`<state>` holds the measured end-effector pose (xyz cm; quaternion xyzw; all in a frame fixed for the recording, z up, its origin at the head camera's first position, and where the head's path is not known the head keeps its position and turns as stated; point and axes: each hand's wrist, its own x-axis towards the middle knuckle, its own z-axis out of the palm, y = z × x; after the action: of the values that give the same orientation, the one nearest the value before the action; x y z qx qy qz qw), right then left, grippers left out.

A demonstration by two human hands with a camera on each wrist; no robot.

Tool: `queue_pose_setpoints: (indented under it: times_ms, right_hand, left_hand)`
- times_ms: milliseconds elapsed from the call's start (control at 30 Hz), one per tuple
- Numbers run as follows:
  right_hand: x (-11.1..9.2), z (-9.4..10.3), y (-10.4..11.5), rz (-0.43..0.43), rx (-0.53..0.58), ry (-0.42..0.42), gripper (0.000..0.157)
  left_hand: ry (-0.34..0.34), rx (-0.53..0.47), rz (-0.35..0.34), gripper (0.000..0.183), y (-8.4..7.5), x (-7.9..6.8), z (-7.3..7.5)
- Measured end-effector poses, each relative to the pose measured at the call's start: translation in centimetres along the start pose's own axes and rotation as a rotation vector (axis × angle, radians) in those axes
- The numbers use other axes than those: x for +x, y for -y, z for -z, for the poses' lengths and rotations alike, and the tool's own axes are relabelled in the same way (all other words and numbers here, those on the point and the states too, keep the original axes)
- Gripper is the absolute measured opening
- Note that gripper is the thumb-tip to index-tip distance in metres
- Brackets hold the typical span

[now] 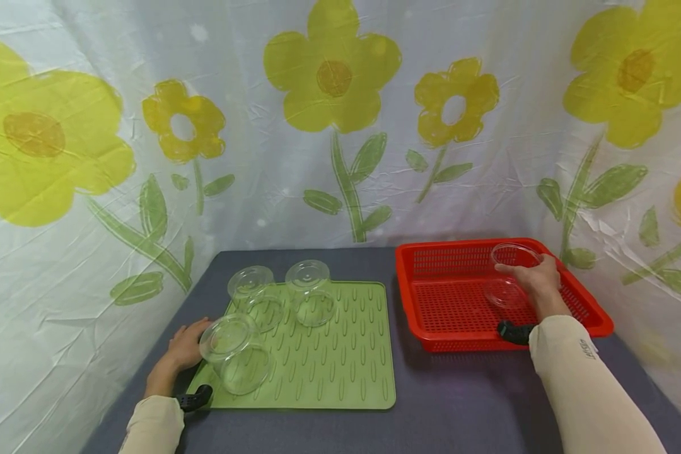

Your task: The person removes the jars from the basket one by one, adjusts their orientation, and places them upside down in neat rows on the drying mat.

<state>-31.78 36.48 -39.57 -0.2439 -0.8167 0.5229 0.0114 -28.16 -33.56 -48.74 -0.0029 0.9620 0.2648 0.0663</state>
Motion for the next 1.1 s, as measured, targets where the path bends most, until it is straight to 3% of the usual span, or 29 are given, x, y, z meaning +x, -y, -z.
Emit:
queue_pose_setpoints:
  times_ms: [600,933,1100]
  right_hand:
    - [-0.7,-0.3,1.0,0.072,0.016,-0.013,0.109]
    - [-1.8,-1.0,2.4,0.239,-0.046,-0.009,0.099]
    - [-2.4,-1.0,3.2,0.266,-0.059,0.010,0.104]
  left_hand:
    - [0.001,0.000,-0.011,0.063,-0.1,0.0,0.0]
    - [0.009,0.003,-0.006,0.061,-0.4,-0.4,0.4]
    - [0.000,0.000,-0.001,0.060,-0.4,-0.4,0.4]
